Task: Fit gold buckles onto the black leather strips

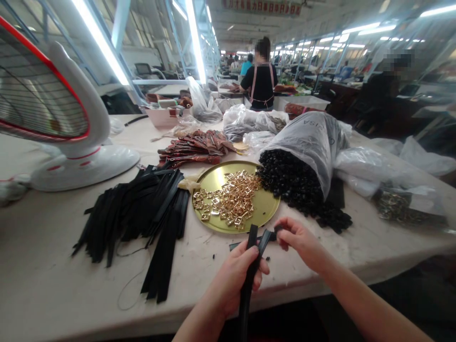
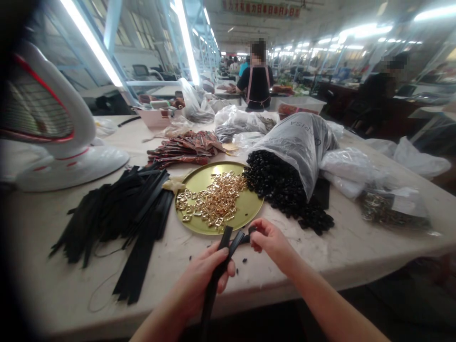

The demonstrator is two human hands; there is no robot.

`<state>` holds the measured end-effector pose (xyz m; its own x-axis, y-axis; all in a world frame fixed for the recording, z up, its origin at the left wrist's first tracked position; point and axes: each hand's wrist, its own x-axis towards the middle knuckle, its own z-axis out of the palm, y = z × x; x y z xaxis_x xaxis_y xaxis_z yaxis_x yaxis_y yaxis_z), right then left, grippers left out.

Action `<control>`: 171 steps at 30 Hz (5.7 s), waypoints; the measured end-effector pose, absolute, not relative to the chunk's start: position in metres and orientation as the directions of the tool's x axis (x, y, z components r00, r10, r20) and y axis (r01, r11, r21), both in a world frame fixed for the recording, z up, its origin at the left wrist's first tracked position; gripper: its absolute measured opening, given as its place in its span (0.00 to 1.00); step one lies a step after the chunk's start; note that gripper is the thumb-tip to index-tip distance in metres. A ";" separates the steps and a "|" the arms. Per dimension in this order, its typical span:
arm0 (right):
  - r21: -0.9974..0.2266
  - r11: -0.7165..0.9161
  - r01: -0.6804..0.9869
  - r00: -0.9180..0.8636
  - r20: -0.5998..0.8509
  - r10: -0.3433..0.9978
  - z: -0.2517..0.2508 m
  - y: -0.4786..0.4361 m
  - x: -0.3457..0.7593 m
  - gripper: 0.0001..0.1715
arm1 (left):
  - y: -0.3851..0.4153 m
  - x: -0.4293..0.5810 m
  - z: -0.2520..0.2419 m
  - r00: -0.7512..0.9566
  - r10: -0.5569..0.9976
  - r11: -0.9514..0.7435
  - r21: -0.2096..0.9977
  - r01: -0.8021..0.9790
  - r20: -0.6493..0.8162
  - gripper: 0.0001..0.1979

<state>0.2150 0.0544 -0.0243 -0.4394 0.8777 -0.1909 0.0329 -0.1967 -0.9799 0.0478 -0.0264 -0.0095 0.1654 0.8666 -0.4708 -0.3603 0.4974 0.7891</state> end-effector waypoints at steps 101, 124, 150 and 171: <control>-0.726 -0.534 -0.433 -0.631 -0.178 0.755 -0.004 -0.006 0.159 0.10 | -0.056 0.052 0.011 -0.462 0.884 0.048 0.996 -0.075 -0.077 0.13; -0.828 -0.467 -0.309 -0.586 -0.222 0.780 -0.031 0.023 0.169 0.10 | -0.045 0.016 -0.011 0.044 0.970 0.230 0.957 0.178 -0.241 0.10; -0.925 -0.269 -0.268 -0.435 -0.133 0.891 -0.024 0.019 0.165 0.09 | -0.035 0.035 -0.019 -0.041 0.939 0.342 0.940 -0.007 -0.342 0.15; -0.746 0.549 0.377 -0.400 0.403 0.823 -0.031 -0.001 0.183 0.05 | -0.057 0.044 -0.023 -0.104 0.978 0.198 0.963 0.181 -0.182 0.14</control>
